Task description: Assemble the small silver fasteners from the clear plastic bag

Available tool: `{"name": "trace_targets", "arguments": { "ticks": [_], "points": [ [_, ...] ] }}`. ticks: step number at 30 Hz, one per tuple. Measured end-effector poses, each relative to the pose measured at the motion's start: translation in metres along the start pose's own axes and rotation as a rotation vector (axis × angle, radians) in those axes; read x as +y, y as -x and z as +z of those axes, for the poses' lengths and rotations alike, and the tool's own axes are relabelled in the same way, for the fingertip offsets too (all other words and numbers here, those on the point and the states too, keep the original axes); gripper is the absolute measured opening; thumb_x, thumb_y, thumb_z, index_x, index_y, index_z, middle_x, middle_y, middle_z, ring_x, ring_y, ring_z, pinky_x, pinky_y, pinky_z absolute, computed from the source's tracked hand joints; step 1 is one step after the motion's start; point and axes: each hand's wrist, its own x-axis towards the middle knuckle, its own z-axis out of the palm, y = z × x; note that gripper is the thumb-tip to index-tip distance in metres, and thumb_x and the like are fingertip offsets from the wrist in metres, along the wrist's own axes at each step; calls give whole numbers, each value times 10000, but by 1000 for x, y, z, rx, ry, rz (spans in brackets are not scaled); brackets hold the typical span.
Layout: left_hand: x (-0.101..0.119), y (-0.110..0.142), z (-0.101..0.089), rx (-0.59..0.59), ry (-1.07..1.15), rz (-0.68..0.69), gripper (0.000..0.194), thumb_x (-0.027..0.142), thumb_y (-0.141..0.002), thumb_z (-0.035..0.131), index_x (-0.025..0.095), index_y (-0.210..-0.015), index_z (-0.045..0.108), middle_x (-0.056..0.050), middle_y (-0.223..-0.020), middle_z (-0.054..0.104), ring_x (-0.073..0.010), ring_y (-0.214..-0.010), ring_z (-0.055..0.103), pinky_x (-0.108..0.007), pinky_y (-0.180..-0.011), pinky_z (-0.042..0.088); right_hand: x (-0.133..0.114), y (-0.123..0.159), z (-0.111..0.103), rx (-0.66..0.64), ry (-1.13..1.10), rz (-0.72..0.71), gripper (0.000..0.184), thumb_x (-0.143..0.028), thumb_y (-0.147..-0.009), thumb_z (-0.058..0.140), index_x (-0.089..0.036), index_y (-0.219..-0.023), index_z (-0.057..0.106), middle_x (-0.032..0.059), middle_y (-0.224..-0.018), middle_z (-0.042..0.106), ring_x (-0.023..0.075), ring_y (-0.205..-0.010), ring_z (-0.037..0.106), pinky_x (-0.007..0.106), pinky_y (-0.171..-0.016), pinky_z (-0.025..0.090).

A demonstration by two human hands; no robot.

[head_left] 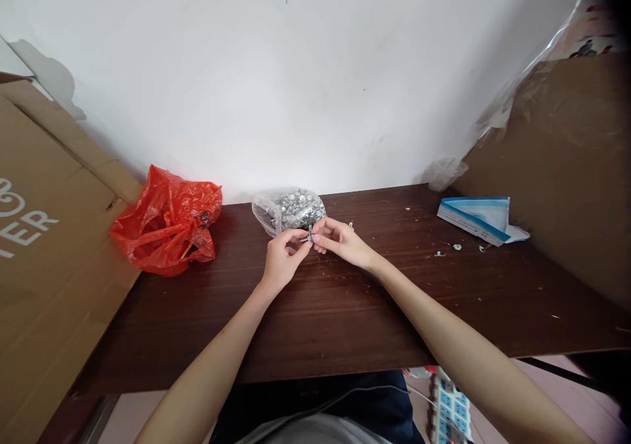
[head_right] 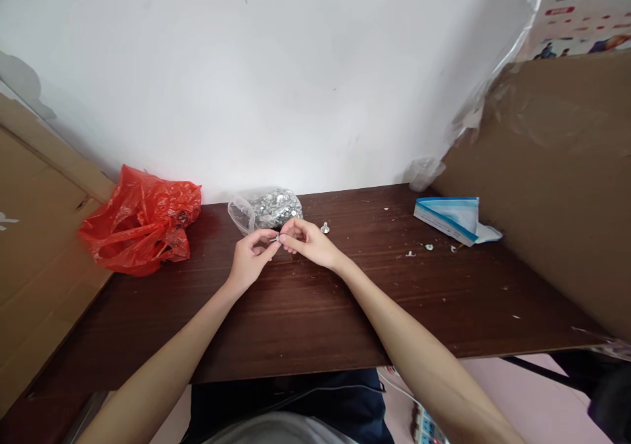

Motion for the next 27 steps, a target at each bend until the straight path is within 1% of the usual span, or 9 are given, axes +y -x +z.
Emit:
{"name": "trace_targets", "arguments": {
  "ticks": [2,5,8,10,12,15,20,23,27],
  "points": [
    [2,1,0,-8,-22,15,189,266,-761,663,154,-912,686,-60,-845,672,-135,-687,594,-194,-501,469,1,1,1,-12,41,-11,291,-460,-842,610,-195,-911,510,-4,-715,591,125,-636,550,275,-632,475],
    [3,2,1,-30,-44,44,165,260,-767,653,162,-896,685,-57,-845,675,-135,-690,594,-191,-506,462,0,3,2,27,241,-16,290,-481,-907,497,-199,-843,500,-7,-682,585,130,-623,542,262,-615,444],
    [2,3,2,-50,-51,63,157,261,-771,648,174,-895,686,-50,-835,672,-136,-695,595,-191,-512,464,-2,3,3,60,449,-30,421,-502,-948,384,-195,-682,494,-9,-604,554,131,-577,517,258,-602,404],
    [1,2,2,-47,-56,58,156,258,-770,649,173,-895,684,-50,-841,671,-136,-702,596,-188,-513,465,-4,3,3,66,501,-36,498,-512,-959,332,-192,-612,489,-5,-571,537,131,-557,508,260,-604,393],
    [1,2,1,-37,-57,50,158,253,-769,649,168,-899,681,-52,-846,667,-133,-702,595,-184,-507,465,-5,3,2,70,505,-29,506,-511,-964,315,-189,-626,511,-5,-569,541,132,-554,515,258,-608,393],
    [1,1,1,-26,-58,60,156,239,-769,648,163,-902,678,-51,-844,664,-127,-691,592,-178,-500,464,-7,3,2,55,505,-24,466,-503,-964,330,-185,-689,532,-7,-588,558,131,-563,528,253,-609,396],
    [1,1,0,-42,-111,125,126,203,-779,639,163,-894,668,-38,-810,652,-119,-679,583,-175,-504,464,-4,4,4,11,511,-29,500,-517,-963,325,-181,-641,508,-5,-584,543,126,-565,516,253,-619,396],
    [1,2,-1,-73,-176,203,116,179,-803,615,172,-910,659,-34,-828,641,-114,-685,573,-182,-526,469,3,3,6,23,420,19,545,-564,-945,326,-182,-595,495,-9,-539,516,122,-533,497,256,-605,399],
    [1,3,-3,-115,-248,299,127,169,-833,586,183,-946,644,-31,-852,625,-108,-688,561,-192,-551,476,11,0,8,36,217,125,594,-646,-896,348,-189,-534,458,-19,-479,474,107,-449,437,257,-524,370]
  ]
}}
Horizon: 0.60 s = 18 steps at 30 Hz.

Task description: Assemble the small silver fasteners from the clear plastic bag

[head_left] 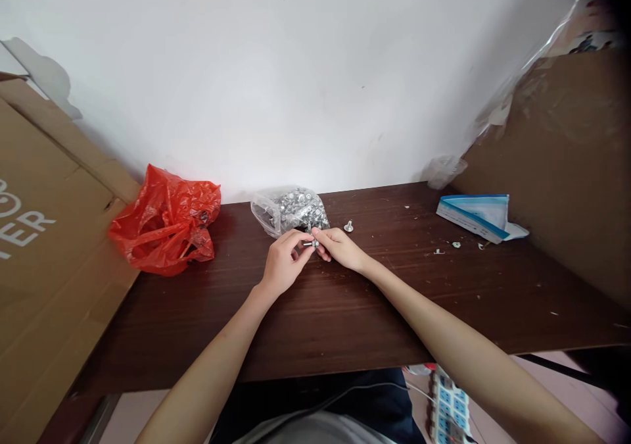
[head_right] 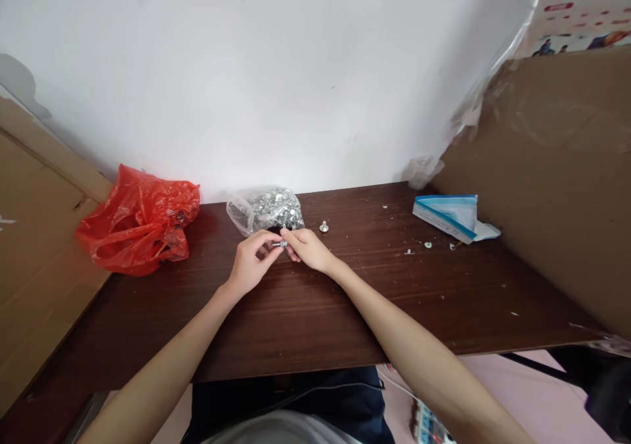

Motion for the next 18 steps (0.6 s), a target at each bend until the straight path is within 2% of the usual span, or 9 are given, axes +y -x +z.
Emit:
{"name": "trace_targets", "arguments": {
  "ticks": [5,9,12,18],
  "points": [
    [-1,1,0,16,-35,8,128,163,-830,584,185,-942,641,-27,-837,615,-109,-682,562,-188,-535,473,-3,0,-1,-50,-3,-20,601,-652,-900,329,-182,-555,474,-22,-483,479,102,-467,442,254,-548,370],
    [-2,2,1,42,-72,-20,235,156,-834,568,195,-1057,631,-35,-876,624,-114,-691,577,-198,-545,487,-7,2,-3,-91,71,-78,515,-616,-907,375,-189,-634,466,-34,-520,495,104,-499,452,247,-569,378],
    [-4,2,3,56,-81,-26,328,144,-833,561,206,-1153,596,-44,-933,647,-116,-709,582,-201,-553,501,-7,3,-4,-98,89,-70,492,-599,-915,380,-191,-651,461,-29,-535,513,107,-510,467,249,-572,386],
    [-4,2,3,79,-64,-49,389,142,-820,566,205,-1203,552,-44,-954,657,-115,-729,583,-193,-552,510,-4,0,-3,-132,15,-38,494,-617,-900,397,-182,-692,504,-16,-558,549,112,-515,505,254,-568,407]
  ]
}}
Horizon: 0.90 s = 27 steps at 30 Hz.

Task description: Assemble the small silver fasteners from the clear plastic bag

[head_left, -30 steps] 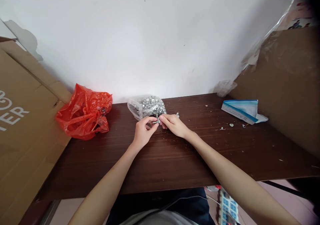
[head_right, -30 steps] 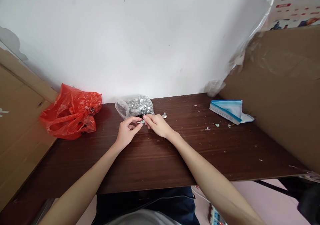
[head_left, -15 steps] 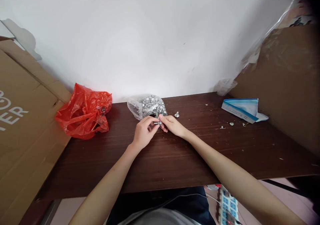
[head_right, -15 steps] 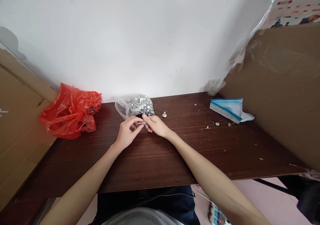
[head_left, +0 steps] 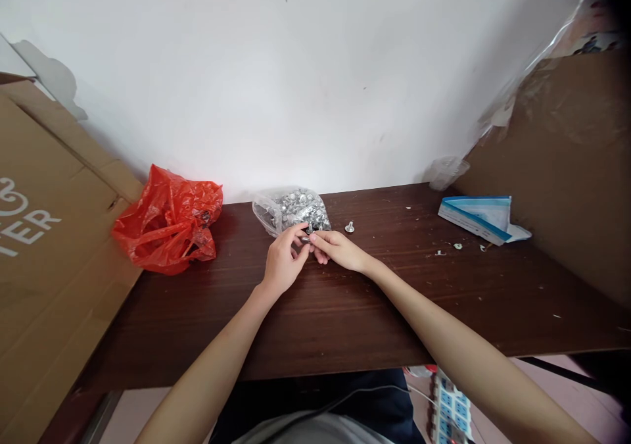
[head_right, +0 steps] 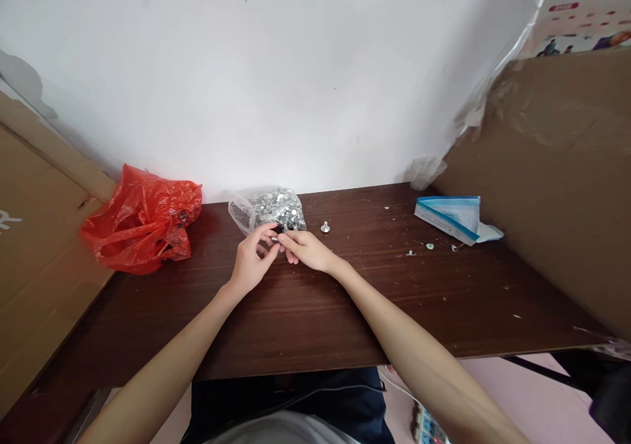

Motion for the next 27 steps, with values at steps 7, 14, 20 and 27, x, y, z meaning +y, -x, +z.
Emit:
{"name": "trace_targets", "arguments": {
  "ticks": [7,14,20,27],
  "points": [
    [3,-2,0,-4,60,-40,381,162,-821,574,202,-1199,558,-49,-966,656,-104,-714,585,-176,-526,503,5,-4,0,54,-122,48,624,-701,-860,357,-170,-583,533,9,-506,537,117,-483,499,263,-525,393],
    [3,-2,0,-23,78,-32,202,199,-815,616,193,-1013,652,-51,-944,629,-113,-739,585,-167,-506,492,5,-4,1,67,-119,34,641,-682,-878,350,-165,-552,543,10,-486,529,114,-478,493,263,-535,392],
    [4,-1,0,-34,89,-34,187,217,-816,625,194,-997,664,-47,-928,619,-115,-741,574,-176,-521,497,4,-2,2,65,-82,16,636,-667,-890,344,-171,-538,529,2,-488,527,112,-485,494,262,-558,404],
    [10,-4,-2,42,171,-33,110,248,-822,630,185,-893,685,-49,-907,615,-106,-705,580,-173,-511,483,3,-2,2,63,-105,14,568,-642,-889,384,-171,-611,535,-12,-509,527,105,-486,492,255,-543,412]
  ]
}}
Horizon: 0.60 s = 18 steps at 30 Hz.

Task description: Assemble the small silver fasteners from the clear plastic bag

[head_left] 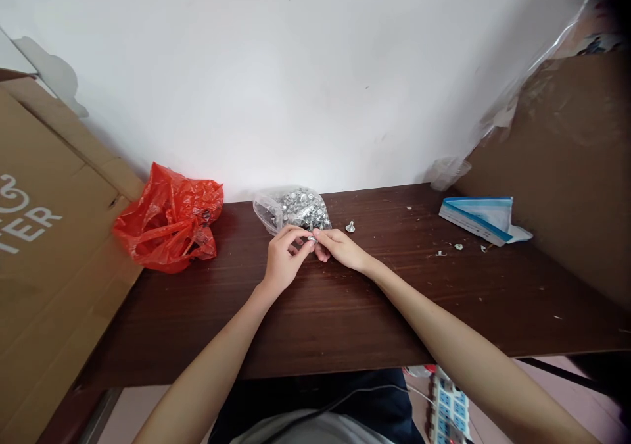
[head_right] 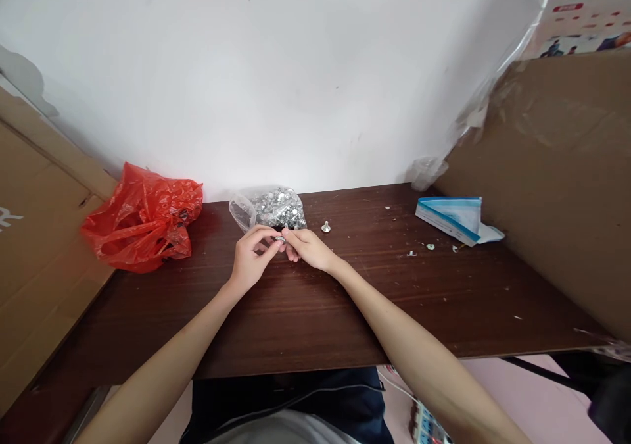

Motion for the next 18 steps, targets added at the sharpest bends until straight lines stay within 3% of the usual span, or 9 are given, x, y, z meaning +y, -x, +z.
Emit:
{"name": "trace_targets", "arguments": {
  "ticks": [7,12,18],
  "points": [
    [-3,-3,-1,41,116,-69,134,236,-806,646,183,-906,716,-54,-933,602,-105,-695,588,-181,-490,508,-7,0,-2,-8,-170,11,350,-511,-873,540,-166,-905,592,16,-749,634,104,-616,571,233,-569,452],
    [-6,-4,-2,47,194,-135,157,262,-816,639,204,-932,727,-46,-951,595,-102,-699,598,-189,-507,533,-8,0,-3,-27,-226,28,295,-402,-818,644,-166,-990,597,33,-848,663,112,-682,597,248,-618,468],
    [-3,-4,-1,52,215,-177,160,289,-793,665,193,-906,728,-52,-951,587,-102,-696,589,-173,-481,519,-4,0,0,-11,-179,-11,282,-357,-776,686,-177,-961,572,-18,-723,600,107,-619,557,249,-582,455]
  ]
}}
